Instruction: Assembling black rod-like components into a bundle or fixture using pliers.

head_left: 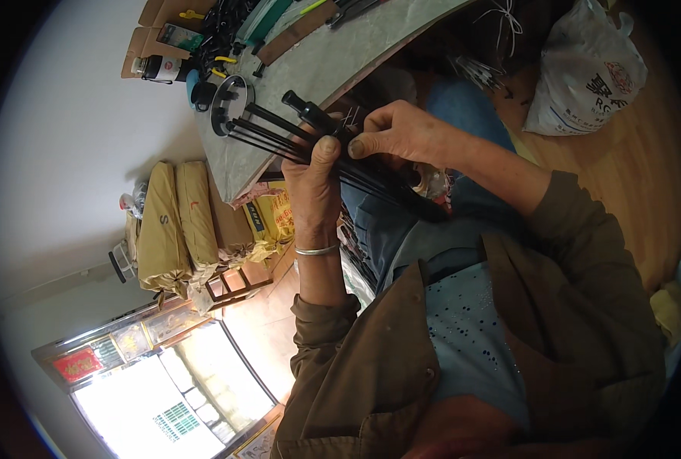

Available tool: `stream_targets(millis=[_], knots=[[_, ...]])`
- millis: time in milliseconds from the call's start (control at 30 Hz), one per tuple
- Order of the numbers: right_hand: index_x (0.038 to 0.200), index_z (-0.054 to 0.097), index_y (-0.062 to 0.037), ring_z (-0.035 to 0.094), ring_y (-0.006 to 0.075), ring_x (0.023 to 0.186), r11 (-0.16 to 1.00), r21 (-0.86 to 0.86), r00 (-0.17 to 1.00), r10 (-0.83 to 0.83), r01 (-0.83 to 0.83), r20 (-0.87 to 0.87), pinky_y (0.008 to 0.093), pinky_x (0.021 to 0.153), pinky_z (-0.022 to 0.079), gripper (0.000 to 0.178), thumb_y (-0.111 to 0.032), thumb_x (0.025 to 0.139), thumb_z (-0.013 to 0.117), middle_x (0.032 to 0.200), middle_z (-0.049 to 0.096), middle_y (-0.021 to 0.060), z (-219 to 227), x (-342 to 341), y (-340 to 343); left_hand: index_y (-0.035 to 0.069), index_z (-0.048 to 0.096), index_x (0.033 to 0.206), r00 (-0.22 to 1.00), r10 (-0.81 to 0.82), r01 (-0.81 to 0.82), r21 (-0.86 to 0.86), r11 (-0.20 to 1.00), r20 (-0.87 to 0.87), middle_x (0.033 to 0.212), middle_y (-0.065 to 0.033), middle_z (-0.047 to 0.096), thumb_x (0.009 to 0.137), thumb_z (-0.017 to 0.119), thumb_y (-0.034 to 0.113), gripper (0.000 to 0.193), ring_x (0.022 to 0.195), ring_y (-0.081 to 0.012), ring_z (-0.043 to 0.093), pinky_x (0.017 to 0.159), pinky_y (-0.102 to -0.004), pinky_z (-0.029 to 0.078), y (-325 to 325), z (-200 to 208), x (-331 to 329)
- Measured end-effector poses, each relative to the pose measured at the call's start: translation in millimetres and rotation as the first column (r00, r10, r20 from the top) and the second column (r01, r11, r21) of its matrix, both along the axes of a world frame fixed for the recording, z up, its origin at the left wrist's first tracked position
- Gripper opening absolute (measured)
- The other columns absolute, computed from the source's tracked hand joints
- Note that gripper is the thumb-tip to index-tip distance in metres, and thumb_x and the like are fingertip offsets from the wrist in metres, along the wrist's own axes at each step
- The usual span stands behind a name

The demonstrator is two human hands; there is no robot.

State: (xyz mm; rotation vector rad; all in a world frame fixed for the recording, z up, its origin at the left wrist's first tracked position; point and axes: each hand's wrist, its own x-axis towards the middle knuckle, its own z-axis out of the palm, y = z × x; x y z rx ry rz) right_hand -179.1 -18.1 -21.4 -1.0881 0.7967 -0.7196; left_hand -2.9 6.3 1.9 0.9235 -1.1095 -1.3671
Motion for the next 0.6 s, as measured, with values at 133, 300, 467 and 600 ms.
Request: stream_targets(millis=[133,300,467,600], knots=[[0.068,0.057,-0.0060,0.047,0.0063,0.052,0.999,0.043,0.999,-0.021,0.019,0.028,0.0219,0.047,0.038,0.034,-0.031,0.075,0.078,0.060,0.051,-0.0031,-5.7,2.3,-0.9,-0.001,0.059,0.111,0.997,-0.042,0.043,0.015,0.999,-0.065,0.105,-0.0101,0.063,0.082,0.072,0.023,0.039,0.096,-0.0181,0.060,0.089,-0.0326,0.046,3.1,0.0,-4.1],[0.071,0.059,-0.0048,0.048,0.0066,0.052,0.987,-0.159,0.983,-0.018,-0.012,-0.183,0.0214,0.048,0.039,0.035,-0.032,0.073,0.080,0.061,0.053,-0.0022,11.3,-9.2,-4.7,-0.002,0.058,0.113,0.994,-0.097,0.100,0.058,0.993,-0.049,0.104,-0.0099,0.064,0.085,0.070,0.026,0.041,0.095,-0.0179,0.061,0.088,-0.0322,0.046,-4.5,3.1,-4.7],[0.074,0.061,-0.0032,0.049,0.0066,0.054,0.989,-0.131,0.992,-0.077,0.064,-0.099,0.0212,0.049,0.040,0.034,-0.031,0.073,0.080,0.062,0.055,-0.0016,11.2,-6.3,-0.7,-0.003,0.058,0.114,0.994,-0.083,0.087,0.069,0.994,-0.066,0.102,-0.0094,0.065,0.086,0.068,0.028,0.043,0.093,-0.0175,0.061,0.087,-0.0310,0.047,-8.2,2.7,-4.8],[0.076,0.062,-0.0028,0.050,0.0067,0.055,0.993,-0.099,0.993,-0.075,0.066,-0.093,0.0212,0.050,0.041,0.033,-0.030,0.073,0.081,0.063,0.055,-0.0012,9.9,-7.1,-1.4,-0.003,0.058,0.114,0.993,-0.109,0.111,0.050,0.993,-0.045,0.102,-0.0091,0.065,0.087,0.068,0.028,0.043,0.092,-0.0170,0.061,0.085,-0.0304,0.047,-8.5,6.0,-6.5]])
